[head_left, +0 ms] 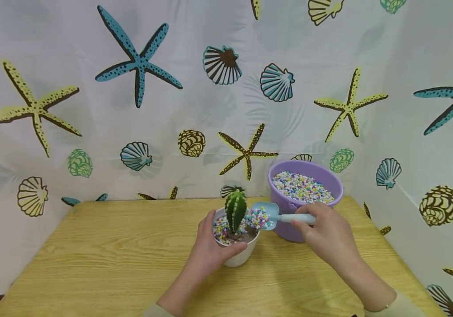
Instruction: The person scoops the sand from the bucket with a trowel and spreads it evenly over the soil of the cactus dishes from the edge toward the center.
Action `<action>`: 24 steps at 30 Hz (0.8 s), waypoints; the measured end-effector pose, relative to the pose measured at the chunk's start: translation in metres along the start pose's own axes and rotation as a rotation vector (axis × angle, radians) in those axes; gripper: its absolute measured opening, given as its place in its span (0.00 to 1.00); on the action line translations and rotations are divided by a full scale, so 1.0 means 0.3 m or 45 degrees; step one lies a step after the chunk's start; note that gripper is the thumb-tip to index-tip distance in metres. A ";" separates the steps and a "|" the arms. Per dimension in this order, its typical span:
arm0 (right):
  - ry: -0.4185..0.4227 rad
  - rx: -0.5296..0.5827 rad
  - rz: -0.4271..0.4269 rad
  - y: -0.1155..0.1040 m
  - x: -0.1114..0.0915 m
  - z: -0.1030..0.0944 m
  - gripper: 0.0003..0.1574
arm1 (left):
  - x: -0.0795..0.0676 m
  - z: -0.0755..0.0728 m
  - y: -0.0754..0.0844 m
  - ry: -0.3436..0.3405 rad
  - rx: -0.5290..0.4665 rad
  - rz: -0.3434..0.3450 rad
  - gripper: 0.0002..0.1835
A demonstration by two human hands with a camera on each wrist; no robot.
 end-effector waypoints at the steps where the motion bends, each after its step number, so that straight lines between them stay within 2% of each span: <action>1: 0.001 -0.003 -0.001 -0.002 0.000 0.001 0.08 | -0.001 0.002 0.000 0.008 -0.004 -0.006 0.70; 11: 0.012 -0.049 -0.019 -0.014 -0.002 0.012 0.08 | -0.011 0.016 0.005 0.094 0.012 -0.056 0.71; 14: 0.016 -0.055 -0.028 -0.015 -0.003 0.014 0.08 | -0.009 0.019 0.002 0.089 0.003 -0.066 0.71; 17: 0.018 -0.056 -0.034 -0.017 -0.003 0.016 0.08 | 0.001 0.012 -0.010 0.014 -0.024 -0.052 0.71; 24: 0.022 -0.064 -0.050 -0.024 -0.006 0.018 0.08 | 0.044 -0.032 -0.043 -0.248 -0.098 -0.002 0.71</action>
Point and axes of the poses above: each hand's wrist, its own x-axis towards the middle knuckle, its own z-axis out of the palm, y = z × x, the point moved 5 cm from there along x, towards the middle knuckle, and after that the axes turned 12 degrees about x, right-handed, at the moved point
